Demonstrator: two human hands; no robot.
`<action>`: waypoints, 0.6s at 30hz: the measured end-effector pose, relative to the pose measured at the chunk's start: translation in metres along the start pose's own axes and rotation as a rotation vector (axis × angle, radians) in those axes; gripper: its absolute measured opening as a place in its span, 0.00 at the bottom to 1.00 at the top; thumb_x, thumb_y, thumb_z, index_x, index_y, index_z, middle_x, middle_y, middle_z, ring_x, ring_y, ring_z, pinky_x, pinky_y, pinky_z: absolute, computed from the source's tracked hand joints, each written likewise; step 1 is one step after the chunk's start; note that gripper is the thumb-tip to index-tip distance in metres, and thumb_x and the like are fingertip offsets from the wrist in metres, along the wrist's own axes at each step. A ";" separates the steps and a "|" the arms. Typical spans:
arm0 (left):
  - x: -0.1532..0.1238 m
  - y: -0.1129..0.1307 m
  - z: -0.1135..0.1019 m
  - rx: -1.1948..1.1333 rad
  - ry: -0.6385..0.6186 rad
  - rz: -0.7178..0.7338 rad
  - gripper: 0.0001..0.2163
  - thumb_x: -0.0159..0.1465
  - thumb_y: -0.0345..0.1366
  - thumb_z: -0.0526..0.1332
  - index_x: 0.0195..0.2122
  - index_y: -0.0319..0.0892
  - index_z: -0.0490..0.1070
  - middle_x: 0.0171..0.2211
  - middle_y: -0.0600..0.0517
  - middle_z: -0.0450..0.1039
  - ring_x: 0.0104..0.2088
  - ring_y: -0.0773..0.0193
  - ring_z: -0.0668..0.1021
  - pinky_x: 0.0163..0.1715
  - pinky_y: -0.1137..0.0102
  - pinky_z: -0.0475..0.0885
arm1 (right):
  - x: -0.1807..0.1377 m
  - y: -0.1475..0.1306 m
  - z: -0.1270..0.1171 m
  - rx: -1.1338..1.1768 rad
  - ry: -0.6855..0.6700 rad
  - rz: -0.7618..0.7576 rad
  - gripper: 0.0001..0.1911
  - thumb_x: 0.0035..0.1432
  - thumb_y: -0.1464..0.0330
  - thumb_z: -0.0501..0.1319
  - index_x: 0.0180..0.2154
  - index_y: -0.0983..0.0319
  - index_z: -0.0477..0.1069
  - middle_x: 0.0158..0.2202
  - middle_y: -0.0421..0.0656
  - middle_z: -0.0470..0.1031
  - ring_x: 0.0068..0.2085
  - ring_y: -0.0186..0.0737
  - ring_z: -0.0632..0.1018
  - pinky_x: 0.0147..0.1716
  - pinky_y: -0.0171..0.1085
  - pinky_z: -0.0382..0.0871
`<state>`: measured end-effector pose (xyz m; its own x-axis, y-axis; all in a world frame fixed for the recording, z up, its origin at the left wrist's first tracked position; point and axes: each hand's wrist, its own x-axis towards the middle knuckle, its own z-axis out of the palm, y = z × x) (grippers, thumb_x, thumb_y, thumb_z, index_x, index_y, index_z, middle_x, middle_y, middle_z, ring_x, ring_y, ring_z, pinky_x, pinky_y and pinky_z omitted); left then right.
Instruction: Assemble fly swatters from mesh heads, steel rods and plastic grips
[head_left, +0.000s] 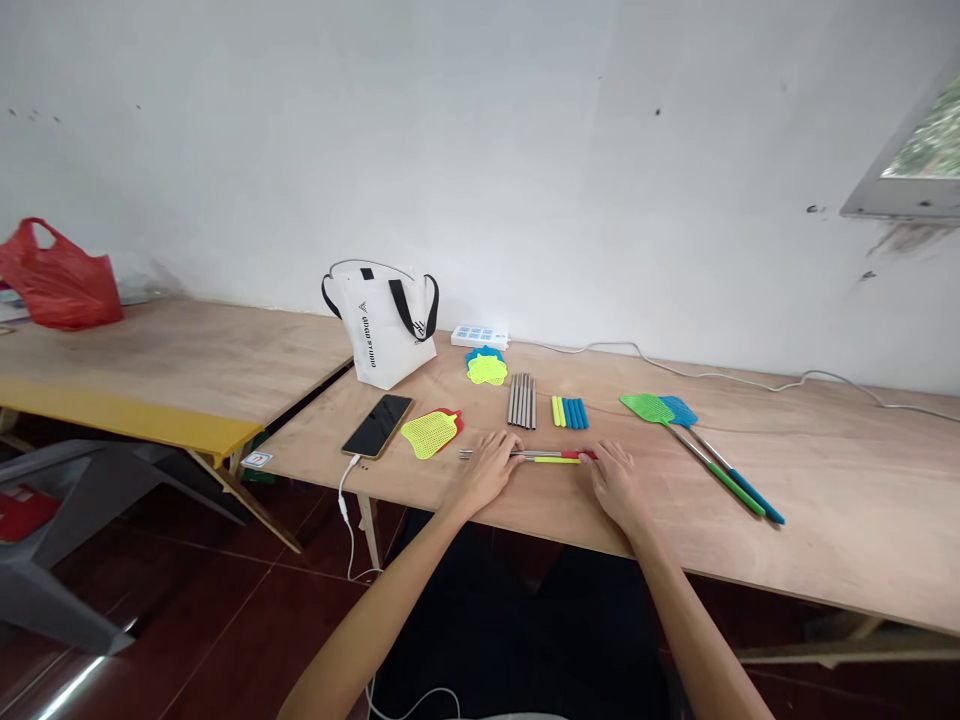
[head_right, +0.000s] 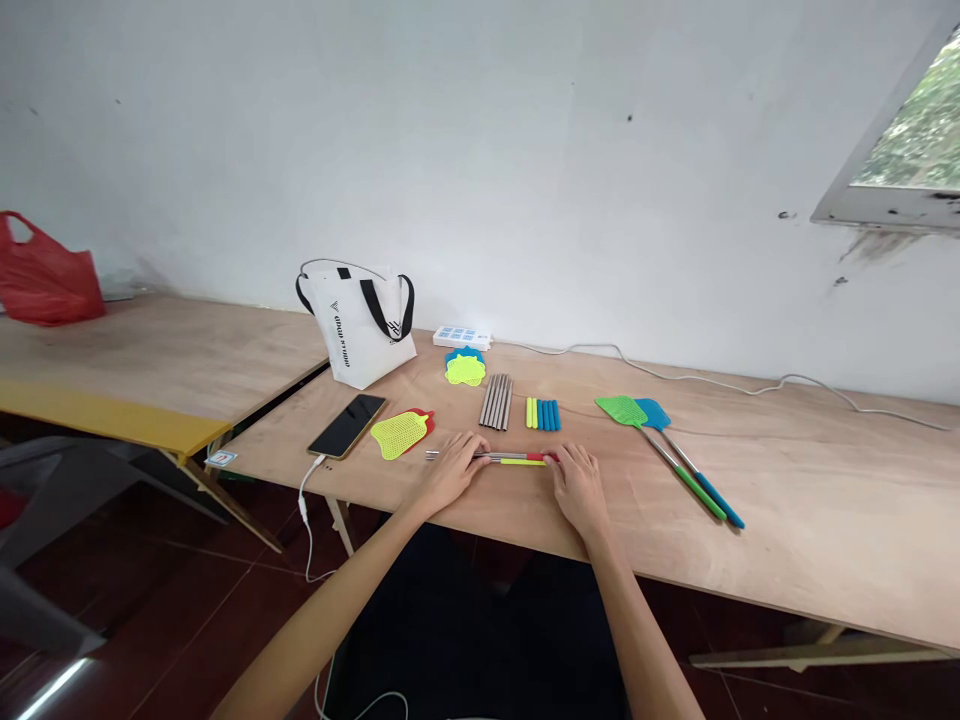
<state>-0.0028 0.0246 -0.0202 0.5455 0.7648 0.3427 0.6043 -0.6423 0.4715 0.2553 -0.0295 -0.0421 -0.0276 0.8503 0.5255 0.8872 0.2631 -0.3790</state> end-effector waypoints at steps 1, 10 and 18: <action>0.000 0.000 0.000 -0.003 0.001 0.006 0.02 0.73 0.35 0.56 0.44 0.46 0.66 0.46 0.51 0.72 0.48 0.56 0.73 0.51 0.62 0.66 | 0.000 -0.001 0.000 0.000 0.001 -0.008 0.18 0.73 0.58 0.46 0.42 0.56 0.72 0.40 0.45 0.76 0.44 0.47 0.74 0.45 0.44 0.63; -0.002 0.002 -0.001 -0.061 0.015 0.112 0.02 0.74 0.36 0.56 0.44 0.46 0.66 0.44 0.52 0.71 0.48 0.58 0.73 0.50 0.63 0.69 | 0.001 -0.003 0.000 0.043 -0.043 -0.093 0.20 0.74 0.57 0.46 0.40 0.56 0.74 0.41 0.45 0.78 0.43 0.46 0.75 0.43 0.43 0.65; -0.002 0.005 0.002 -0.100 -0.023 0.236 0.04 0.74 0.33 0.54 0.47 0.46 0.66 0.46 0.50 0.70 0.51 0.58 0.72 0.53 0.63 0.69 | 0.000 -0.018 0.000 0.136 -0.157 -0.187 0.17 0.74 0.57 0.49 0.46 0.54 0.75 0.41 0.44 0.77 0.43 0.46 0.75 0.45 0.45 0.68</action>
<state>-0.0003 0.0198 -0.0203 0.6782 0.5925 0.4347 0.3988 -0.7936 0.4595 0.2397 -0.0339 -0.0350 -0.2659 0.8386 0.4754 0.7900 0.4722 -0.3911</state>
